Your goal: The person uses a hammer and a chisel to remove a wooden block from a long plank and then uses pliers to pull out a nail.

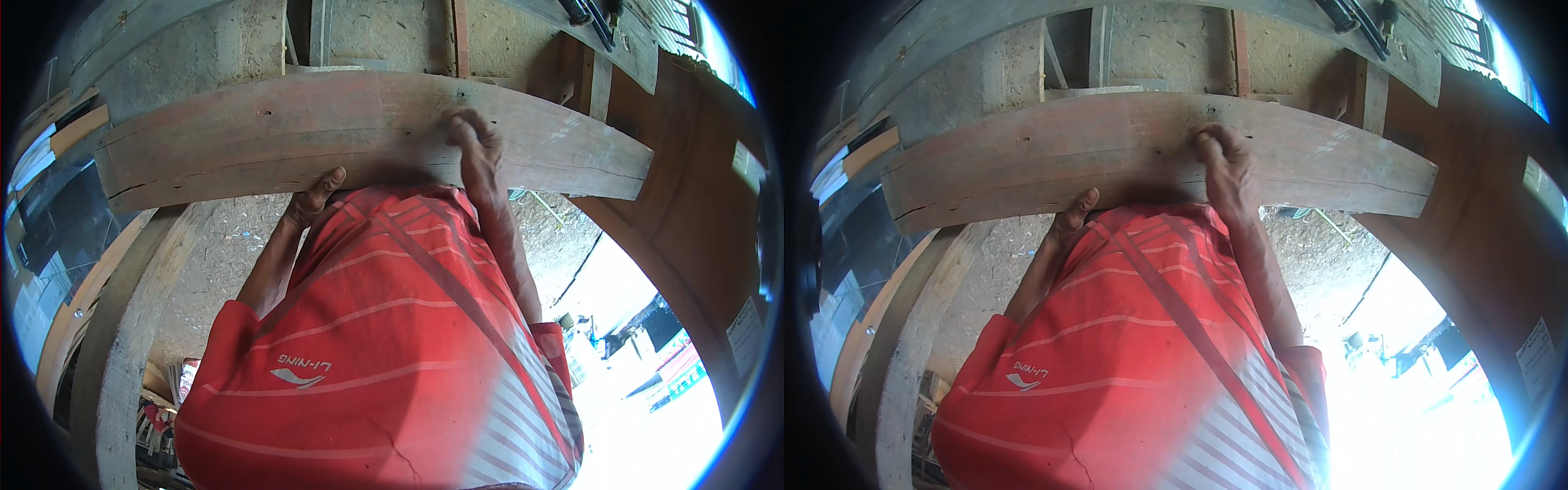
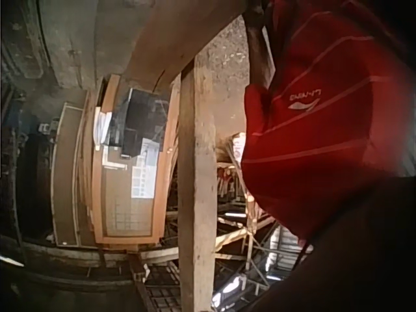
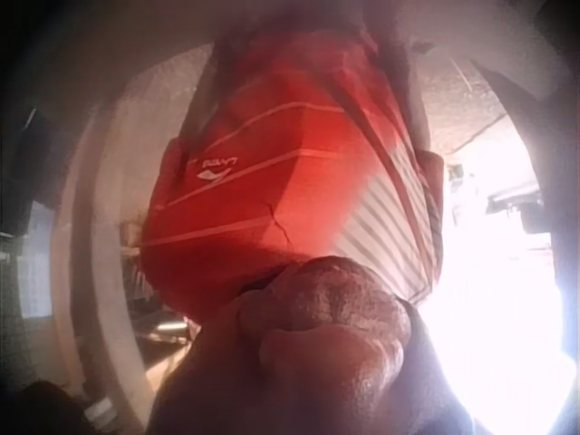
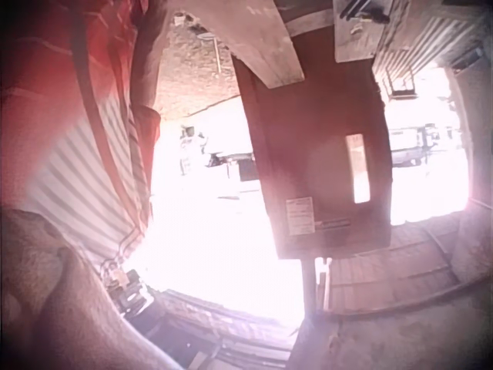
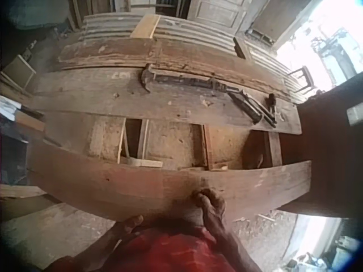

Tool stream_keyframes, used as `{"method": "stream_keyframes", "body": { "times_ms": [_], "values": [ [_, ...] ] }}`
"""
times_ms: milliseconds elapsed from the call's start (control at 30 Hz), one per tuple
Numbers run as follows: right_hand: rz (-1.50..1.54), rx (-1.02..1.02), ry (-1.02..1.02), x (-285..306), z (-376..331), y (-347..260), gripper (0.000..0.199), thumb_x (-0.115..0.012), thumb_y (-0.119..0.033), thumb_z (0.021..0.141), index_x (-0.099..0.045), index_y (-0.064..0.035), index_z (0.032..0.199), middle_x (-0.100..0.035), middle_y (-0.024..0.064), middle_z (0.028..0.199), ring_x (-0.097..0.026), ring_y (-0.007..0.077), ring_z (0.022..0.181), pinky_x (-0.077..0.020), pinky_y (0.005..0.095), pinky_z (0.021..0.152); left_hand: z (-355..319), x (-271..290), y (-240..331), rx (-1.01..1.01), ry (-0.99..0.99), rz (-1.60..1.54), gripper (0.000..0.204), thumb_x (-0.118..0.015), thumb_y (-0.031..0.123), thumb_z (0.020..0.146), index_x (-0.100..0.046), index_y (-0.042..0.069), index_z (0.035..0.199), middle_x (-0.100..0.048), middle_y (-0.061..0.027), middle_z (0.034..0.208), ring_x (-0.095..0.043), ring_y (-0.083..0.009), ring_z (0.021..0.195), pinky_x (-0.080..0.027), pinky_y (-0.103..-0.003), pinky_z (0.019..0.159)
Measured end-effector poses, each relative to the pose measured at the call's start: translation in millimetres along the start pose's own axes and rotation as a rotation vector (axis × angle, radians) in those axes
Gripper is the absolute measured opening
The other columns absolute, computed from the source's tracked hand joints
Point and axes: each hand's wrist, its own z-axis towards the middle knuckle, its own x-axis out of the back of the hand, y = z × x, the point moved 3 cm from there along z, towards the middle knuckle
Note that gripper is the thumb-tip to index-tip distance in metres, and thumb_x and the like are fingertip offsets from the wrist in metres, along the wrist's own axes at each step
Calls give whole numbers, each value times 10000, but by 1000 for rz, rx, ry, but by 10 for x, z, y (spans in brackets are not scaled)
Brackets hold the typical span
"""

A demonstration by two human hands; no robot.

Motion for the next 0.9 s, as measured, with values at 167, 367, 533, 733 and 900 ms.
{"method": "stream_keyframes", "body": {
  "times_ms": [167,367,533,733,900],
  "values": [
    [-40,110,196,-152,-116,-7,357,-588,-196,1049,-608,19,1334,-674,88,1097,-637,130,845,-520,275,822,26,4,-42,-24,-24,15,482,-704,416,980,-663,24,1257,-685,-108,1214,-616,-243,1147,-468,-405,1014],
    [12,15,203,-81,-102,-62,414,-583,-200,1052,-568,-16,1422,-694,72,1040,-651,127,898,-525,290,837,18,-21,-44,-35,-17,-52,479,-706,422,977,-667,26,1244,-682,-98,1204,-612,-234,1137,-472,-403,1002],
    [55,3,114,-27,-81,-100,343,-576,-183,1051,-622,-14,1347,-693,59,1026,-648,126,891,-520,285,838,-9,-30,-49,19,10,-1,510,-704,421,976,-651,24,1291,-668,-125,1276,-607,-262,1191,-457,-428,1044],
    [-120,87,-9,19,34,42,295,-612,-227,1043,-682,2,1216,-695,61,977,-658,130,896,-522,292,813,-46,71,-245,-539,-12,537,583,-595,446,1029,-577,-2,1403,-586,-158,1434,-537,-290,1332,-366,-415,1160],
    [-40,72,105,341,351,-264,352,-637,-272,1030,-668,35,1199,-705,85,940,-666,134,846,-538,305,773,186,-177,94,37,70,-128,608,-545,469,1047,-563,-14,1416,-567,-159,1450,-472,-266,1385,-307,-393,1195]
  ]
}}
